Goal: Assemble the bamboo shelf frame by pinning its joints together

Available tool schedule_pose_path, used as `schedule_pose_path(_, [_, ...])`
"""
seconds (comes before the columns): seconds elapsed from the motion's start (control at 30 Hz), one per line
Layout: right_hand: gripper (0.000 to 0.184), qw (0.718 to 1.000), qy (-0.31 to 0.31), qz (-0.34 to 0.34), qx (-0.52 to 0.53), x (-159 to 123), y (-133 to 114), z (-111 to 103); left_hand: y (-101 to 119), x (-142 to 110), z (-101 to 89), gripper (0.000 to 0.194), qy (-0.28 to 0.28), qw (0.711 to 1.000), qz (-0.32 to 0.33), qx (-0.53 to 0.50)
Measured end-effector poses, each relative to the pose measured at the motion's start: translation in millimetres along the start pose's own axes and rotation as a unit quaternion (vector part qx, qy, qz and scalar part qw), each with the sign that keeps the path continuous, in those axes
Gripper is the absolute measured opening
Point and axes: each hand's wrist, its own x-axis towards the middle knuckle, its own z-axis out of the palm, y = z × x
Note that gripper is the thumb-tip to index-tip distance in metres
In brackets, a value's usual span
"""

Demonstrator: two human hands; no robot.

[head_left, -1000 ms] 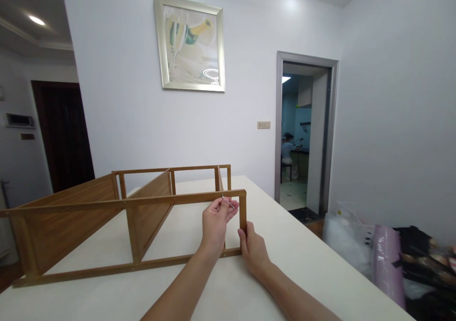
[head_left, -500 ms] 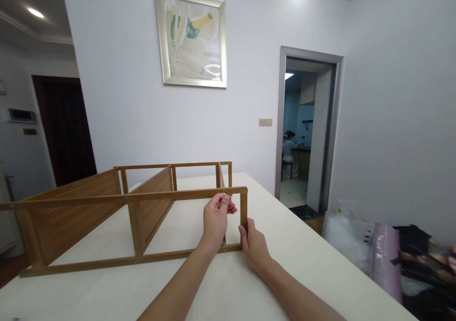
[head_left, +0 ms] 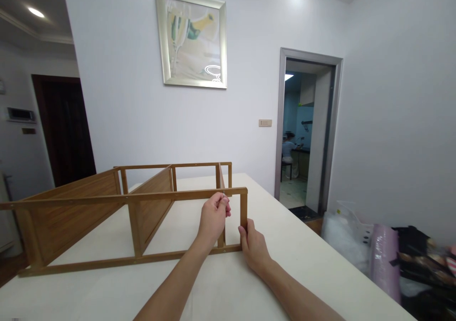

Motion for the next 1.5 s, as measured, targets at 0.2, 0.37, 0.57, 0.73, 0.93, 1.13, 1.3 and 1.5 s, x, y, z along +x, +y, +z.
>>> schedule_pose_path(0.2, [0.024, 1.0, -0.001, 0.0, 0.009, 0, -3, -2, -5, 1, 0.9, 0.021, 0.008, 1.0, 0.006, -0.008])
schedule_pose_path(0.37, [0.024, 1.0, -0.004, 0.002, 0.013, 1, -2, -2, -11, 1, 1.2, 0.024, 0.006, 0.998, 0.003, -0.065])
schedule_pose_path(0.57, [0.027, 1.0, -0.014, 0.015, 0.002, 3, -4, -2, -15, -1, 1.0, 0.029, 0.029, 0.99, -0.01, -0.135])
schedule_pose_path(0.73, [0.026, 0.999, -0.021, 0.029, -0.003, 5, -5, -2, -16, 0, 2.0, 0.027, 0.043, 0.988, 0.007, -0.148])
schedule_pose_path(0.93, [0.026, 0.999, -0.028, 0.034, 0.005, 6, -7, -3, -15, 2, -2.1, 0.027, 0.034, 0.992, 0.024, -0.121])
schedule_pose_path(1.13, [0.027, 0.999, -0.032, 0.036, 0.008, 7, -7, -3, -15, 3, -5.7, 0.027, 0.022, 0.993, 0.023, -0.117])
schedule_pose_path(1.3, [0.03, 0.999, -0.028, 0.034, -0.001, 5, -7, -3, -16, 3, -3.2, 0.027, 0.029, 0.993, 0.026, -0.114])
schedule_pose_path(1.5, [0.032, 1.0, -0.019, 0.015, 0.011, 3, -5, -3, -9, 2, -1.6, 0.028, 0.03, 0.992, 0.004, -0.119])
